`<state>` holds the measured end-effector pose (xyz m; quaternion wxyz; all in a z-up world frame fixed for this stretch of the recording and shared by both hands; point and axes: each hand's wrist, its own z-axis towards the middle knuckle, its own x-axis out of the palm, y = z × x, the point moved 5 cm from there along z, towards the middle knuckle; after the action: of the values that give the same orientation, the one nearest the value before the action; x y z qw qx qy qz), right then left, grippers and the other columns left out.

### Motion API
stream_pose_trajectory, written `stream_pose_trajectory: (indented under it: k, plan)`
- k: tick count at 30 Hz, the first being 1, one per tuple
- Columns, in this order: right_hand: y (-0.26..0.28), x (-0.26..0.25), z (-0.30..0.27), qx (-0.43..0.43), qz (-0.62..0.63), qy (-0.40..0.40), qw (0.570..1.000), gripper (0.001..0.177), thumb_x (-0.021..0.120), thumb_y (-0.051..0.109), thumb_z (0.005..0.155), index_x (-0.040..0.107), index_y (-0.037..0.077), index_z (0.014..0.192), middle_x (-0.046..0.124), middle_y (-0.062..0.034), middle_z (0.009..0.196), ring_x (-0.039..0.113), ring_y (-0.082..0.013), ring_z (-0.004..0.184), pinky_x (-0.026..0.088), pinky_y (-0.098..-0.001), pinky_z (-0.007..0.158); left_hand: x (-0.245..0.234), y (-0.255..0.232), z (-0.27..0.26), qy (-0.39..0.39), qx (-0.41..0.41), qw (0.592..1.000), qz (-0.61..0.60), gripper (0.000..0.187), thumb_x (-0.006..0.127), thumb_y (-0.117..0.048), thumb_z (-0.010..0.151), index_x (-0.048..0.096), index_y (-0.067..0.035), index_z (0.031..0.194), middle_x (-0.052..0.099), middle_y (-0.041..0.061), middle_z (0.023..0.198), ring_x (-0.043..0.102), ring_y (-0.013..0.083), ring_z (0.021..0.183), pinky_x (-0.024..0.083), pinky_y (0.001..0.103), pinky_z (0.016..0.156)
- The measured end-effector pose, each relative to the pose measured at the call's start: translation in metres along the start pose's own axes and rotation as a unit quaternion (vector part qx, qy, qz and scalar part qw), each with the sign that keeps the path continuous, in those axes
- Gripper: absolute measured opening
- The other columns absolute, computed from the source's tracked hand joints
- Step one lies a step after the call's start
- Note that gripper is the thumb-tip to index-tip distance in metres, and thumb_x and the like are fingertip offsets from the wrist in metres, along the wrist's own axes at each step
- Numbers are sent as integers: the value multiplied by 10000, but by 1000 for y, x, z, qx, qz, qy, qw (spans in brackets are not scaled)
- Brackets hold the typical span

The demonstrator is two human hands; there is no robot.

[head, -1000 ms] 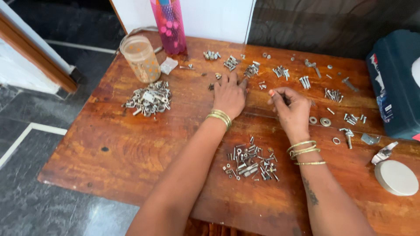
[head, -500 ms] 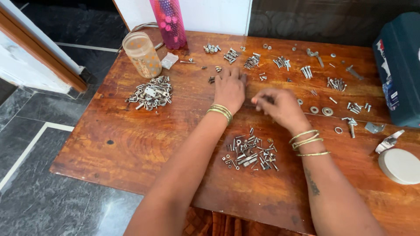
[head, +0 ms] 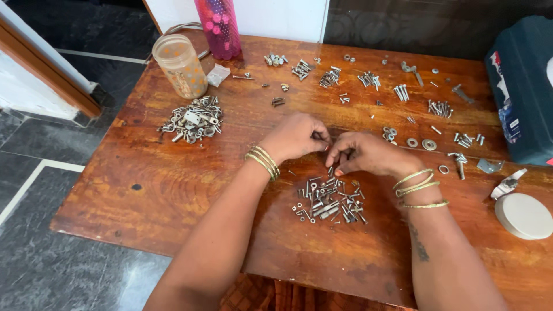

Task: The person sorts a variety of screws, bolts, and nuts on a wooden table, picking up individual items and moving them between different piles.

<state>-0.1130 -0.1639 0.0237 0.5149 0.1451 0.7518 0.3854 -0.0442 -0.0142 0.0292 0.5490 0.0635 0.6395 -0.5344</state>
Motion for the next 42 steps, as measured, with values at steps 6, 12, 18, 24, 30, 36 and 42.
stream_pose_trajectory:
  k: [6,12,18,24,30,36,42]
  plan:
    - [6,2,-1,14,-58,13,998,186,833,80,730,791,113,908,651,-7,895,617,-136,779,538,-291,715,9,4,8,17,14,999,-40,197,804,-212,740,815,-114,910,785,70,868,743,192,750,572,339,706]
    - [15,3,-1,6,-130,-27,991,187,787,95,694,728,69,870,645,-55,893,648,-195,801,553,-343,731,8,15,6,58,-80,983,-155,179,774,-181,753,824,-98,904,780,50,720,663,107,541,529,283,537]
    - [24,2,-3,19,-208,-43,977,171,794,128,683,714,57,816,648,-100,881,648,-285,870,539,-413,785,4,7,2,57,-57,989,-124,168,789,-170,752,827,-94,897,764,40,698,659,104,523,525,274,532]
    - [23,-4,0,-4,-223,-99,970,185,790,103,663,697,40,809,683,-129,854,663,-321,822,551,-429,751,14,16,5,91,-63,974,-196,171,778,-105,753,819,-50,910,768,60,707,652,98,508,525,268,511]
    - [10,-13,-1,5,-135,-153,979,193,785,69,704,694,36,870,716,-107,748,696,-230,666,559,-356,646,24,21,10,72,-66,968,-232,134,794,-69,779,812,-13,899,781,66,749,648,94,538,532,262,530]
    - [-2,-27,-2,21,121,-238,963,127,691,-23,889,671,13,1009,730,-73,862,697,-119,727,596,-249,633,16,26,14,-18,-159,923,-351,153,750,-161,879,799,-68,990,807,27,837,642,55,563,475,215,483]
    - [-9,-37,-4,-8,259,-277,925,147,698,-15,913,653,-41,1050,731,-72,891,720,-135,764,615,-241,659,5,16,6,-31,-105,882,-458,189,748,-176,915,782,-53,1054,785,31,887,644,40,656,517,191,559]
